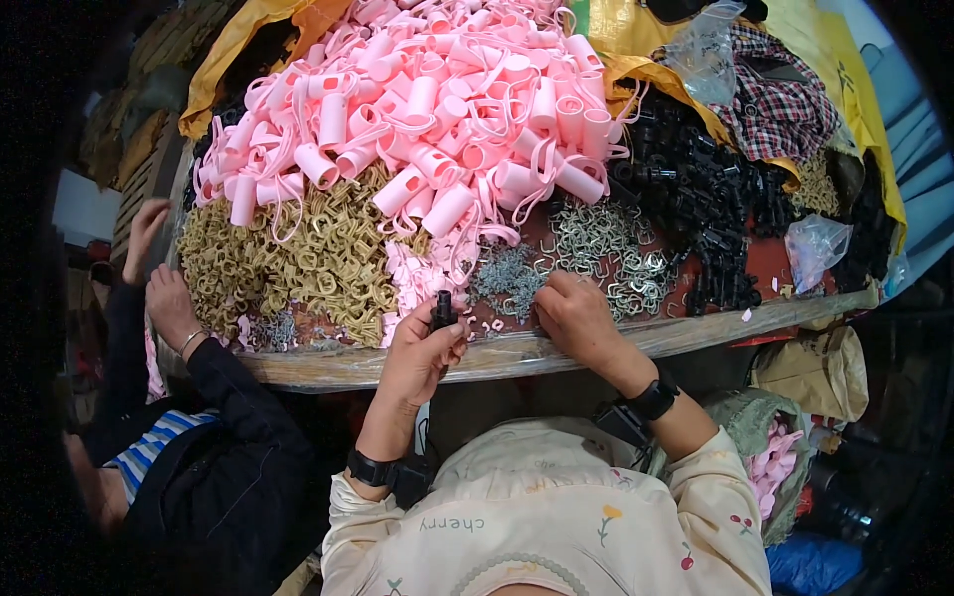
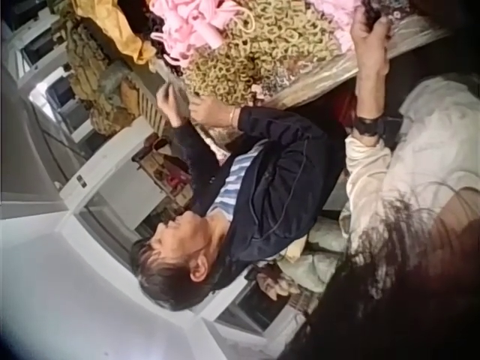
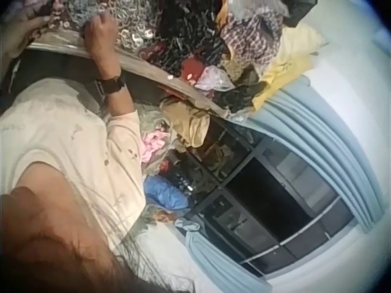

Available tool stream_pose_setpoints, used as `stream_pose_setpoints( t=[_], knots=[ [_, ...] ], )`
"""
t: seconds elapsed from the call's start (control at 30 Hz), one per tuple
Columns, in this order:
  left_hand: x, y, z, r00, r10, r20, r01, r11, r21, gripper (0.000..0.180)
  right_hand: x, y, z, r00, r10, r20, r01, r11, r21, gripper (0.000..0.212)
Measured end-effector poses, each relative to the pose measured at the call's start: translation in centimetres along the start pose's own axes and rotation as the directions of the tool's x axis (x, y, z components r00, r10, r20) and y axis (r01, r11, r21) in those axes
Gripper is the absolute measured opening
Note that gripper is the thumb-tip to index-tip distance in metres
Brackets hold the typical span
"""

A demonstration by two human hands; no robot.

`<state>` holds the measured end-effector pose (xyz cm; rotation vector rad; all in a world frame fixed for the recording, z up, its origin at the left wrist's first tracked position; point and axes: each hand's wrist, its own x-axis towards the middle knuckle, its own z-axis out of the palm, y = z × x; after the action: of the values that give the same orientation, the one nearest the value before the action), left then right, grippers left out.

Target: The person picks up a black component and a metal ring, fits the ring onto the component, and then inserts the assembly into a pink plastic sleeve. After completing the assembly, the person sets it aside and reaches for another black component.

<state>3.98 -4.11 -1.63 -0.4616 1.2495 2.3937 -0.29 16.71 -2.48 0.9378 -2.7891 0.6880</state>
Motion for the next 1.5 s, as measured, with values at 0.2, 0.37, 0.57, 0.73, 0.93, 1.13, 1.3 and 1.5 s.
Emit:
stream_pose_setpoints(
  t=[0.2,0.37,0.57,0.73,0.93,1.13,1.3,1.5],
  knots=[
    [0.1,0.0,0.1,1.000,-0.003,0.001,0.003,1.000,-0.016,0.021,0.3,0.1,0.3,1.000,-0.017,0.010,0.017,1.000,-0.001,0.007],
    [0.2,-0.1,0.2,1.000,-0.011,-0.006,0.011,1.000,-0.025,0.021,0.2,0.1,0.4,0.999,0.006,0.035,-0.005,1.000,-0.027,0.007],
    [0.3,0.0,0.3,1.000,-0.006,-0.005,0.006,1.000,-0.018,0.021,0.4,0.2,0.4,0.999,0.024,0.046,-0.023,0.999,-0.037,0.008],
    [0.2,-0.1,0.5,1.000,0.002,0.003,-0.002,1.000,-0.028,0.020,0.3,0.2,0.1,0.997,0.079,0.004,-0.079,0.989,0.121,0.008],
    [0.4,-0.9,0.7,0.994,0.020,0.104,-0.019,1.000,-0.011,0.029,0.7,0.1,-0.9,0.982,0.162,0.099,-0.190,0.855,0.482,0.006],
    [0.7,-1.1,1.0,0.957,-0.055,0.286,0.146,0.940,-0.307,0.038,0.4,-0.8,-1.2,0.894,0.315,0.318,-0.439,0.480,0.759,0.004],
    [0.3,-1.4,1.7,0.945,-0.051,0.324,0.160,0.934,-0.319,0.038,0.8,-3.1,-3.1,0.983,0.158,0.095,-0.181,0.734,0.655,0.007],
    [0.0,-2.4,1.5,0.956,-0.066,0.285,0.128,0.971,-0.202,0.034,1.0,-4.4,-3.4,0.987,-0.130,-0.093,0.150,0.951,0.270,0.010]
  ],
)
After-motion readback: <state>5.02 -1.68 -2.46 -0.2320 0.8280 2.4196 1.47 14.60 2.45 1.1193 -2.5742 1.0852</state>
